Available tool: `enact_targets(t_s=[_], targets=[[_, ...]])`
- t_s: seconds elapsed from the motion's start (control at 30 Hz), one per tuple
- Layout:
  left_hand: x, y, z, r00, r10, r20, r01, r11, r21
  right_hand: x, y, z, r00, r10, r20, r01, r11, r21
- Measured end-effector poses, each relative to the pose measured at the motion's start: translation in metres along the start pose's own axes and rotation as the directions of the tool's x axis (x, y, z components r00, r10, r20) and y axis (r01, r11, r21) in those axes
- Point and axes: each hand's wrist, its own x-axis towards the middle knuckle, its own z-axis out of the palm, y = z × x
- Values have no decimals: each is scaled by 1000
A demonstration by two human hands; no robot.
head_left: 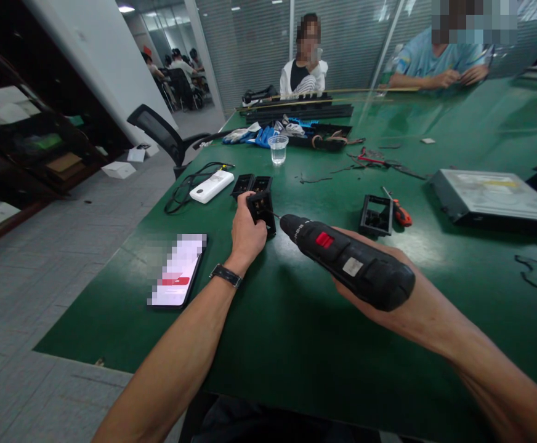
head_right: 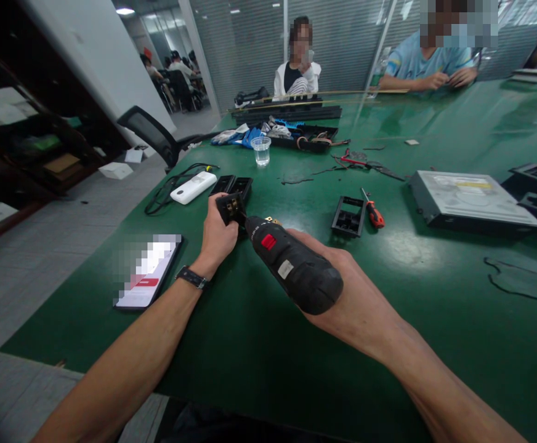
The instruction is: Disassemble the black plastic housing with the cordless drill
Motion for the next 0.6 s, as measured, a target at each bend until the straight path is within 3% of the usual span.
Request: enact_targets(t_s=[0.37, 0.6], targets=[[2, -2, 2, 1000, -23, 5, 23, 996, -86, 0, -1, -2, 999, -32, 20, 31, 999, 21], [2, -3, 2, 1000, -23, 3, 23, 993, -117, 1, 2, 2, 998, -45, -32, 44, 999, -19]])
